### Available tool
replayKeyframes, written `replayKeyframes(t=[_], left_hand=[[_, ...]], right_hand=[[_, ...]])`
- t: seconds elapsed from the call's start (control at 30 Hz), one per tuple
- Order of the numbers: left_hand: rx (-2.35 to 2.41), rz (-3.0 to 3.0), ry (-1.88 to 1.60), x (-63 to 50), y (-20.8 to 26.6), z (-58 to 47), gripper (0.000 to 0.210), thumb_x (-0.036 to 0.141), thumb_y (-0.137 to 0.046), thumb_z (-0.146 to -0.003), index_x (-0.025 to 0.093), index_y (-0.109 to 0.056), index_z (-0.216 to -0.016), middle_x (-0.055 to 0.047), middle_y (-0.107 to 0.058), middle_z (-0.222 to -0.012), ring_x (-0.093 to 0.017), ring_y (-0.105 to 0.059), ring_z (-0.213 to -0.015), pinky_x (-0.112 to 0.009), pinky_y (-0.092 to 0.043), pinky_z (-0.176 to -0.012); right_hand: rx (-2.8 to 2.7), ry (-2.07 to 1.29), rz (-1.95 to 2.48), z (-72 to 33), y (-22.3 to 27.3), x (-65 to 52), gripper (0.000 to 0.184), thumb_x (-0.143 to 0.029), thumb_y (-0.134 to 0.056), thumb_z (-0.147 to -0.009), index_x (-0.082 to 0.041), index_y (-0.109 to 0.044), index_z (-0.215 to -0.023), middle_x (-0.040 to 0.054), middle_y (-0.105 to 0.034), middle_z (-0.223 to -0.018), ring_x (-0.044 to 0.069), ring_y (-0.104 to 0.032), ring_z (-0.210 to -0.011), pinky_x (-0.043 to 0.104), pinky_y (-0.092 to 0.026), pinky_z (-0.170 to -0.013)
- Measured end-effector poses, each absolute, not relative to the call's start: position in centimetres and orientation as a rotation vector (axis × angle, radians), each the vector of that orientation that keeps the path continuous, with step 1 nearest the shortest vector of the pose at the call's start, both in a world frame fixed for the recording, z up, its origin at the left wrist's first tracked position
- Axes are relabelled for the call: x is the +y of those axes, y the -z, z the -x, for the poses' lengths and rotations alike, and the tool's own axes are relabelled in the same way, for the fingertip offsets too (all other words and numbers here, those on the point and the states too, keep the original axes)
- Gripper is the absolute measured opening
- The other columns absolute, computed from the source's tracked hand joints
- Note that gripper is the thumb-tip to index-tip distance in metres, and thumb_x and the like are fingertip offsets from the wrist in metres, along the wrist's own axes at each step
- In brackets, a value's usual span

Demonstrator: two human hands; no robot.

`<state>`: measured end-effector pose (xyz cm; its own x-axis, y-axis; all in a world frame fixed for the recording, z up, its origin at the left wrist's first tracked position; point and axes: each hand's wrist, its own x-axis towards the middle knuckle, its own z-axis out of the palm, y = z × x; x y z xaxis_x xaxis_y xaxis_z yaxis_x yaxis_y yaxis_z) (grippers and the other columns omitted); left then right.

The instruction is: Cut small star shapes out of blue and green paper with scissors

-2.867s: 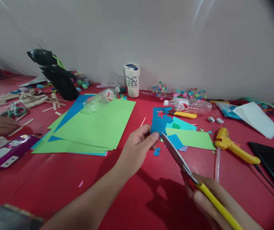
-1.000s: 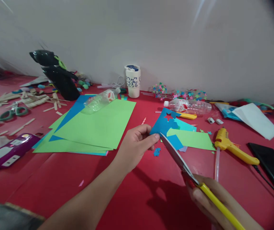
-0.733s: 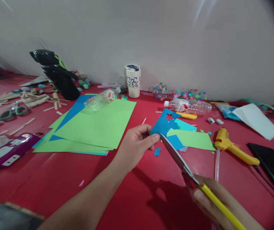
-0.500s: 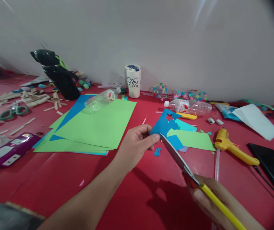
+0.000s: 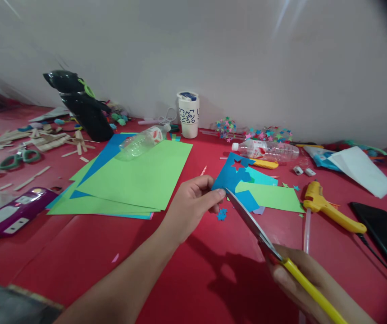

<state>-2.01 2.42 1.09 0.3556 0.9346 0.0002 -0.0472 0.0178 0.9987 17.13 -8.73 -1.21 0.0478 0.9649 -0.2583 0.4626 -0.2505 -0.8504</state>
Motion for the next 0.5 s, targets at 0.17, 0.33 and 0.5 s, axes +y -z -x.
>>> replayKeyframes(t=[0.17, 0.33, 0.5], left_hand=[[0.994, -1.418, -1.044, 2.36, -1.27, 2.17, 0.012, 0.026, -0.057, -0.076, 0.017, -0.053, -0.069, 0.004, -0.049, -0.06, -0.008, -0.047, -0.055, -0.021, -0.04, -0.057], [0.925, -1.37, -0.997, 2.11, -1.04, 1.96, 0.008, 0.025, -0.058, -0.075, 0.017, -0.059, -0.072, 0.003, -0.052, -0.062, -0.007, -0.047, -0.054, -0.021, -0.041, -0.055], [0.878, -1.337, -1.017, 1.82, -0.92, 1.75, 0.007, 0.023, -0.058, -0.076, 0.017, -0.062, -0.075, 0.003, -0.053, -0.063, -0.007, -0.047, -0.055, -0.02, -0.041, -0.054]], right_hand=[[-1.405, -1.259, 1.714, -17.01, 1.2, -8.66, 0.058, -0.078, -0.046, -0.063, -0.021, -0.043, -0.054, -0.0053, -0.033, -0.049, 0.01, -0.033, -0.044, 0.021, -0.031, -0.04], [-1.398, -1.306, 1.671, -17.08, 0.63, -8.72, 0.058, -0.078, -0.044, -0.064, -0.021, -0.04, -0.056, -0.0057, -0.031, -0.052, 0.011, -0.035, -0.047, 0.02, -0.033, -0.04], [-1.428, -1.318, 1.655, -17.27, 0.69, -8.72, 0.057, -0.077, -0.045, -0.065, -0.021, -0.041, -0.056, -0.0058, -0.033, -0.05, 0.01, -0.035, -0.046, 0.02, -0.032, -0.04]])
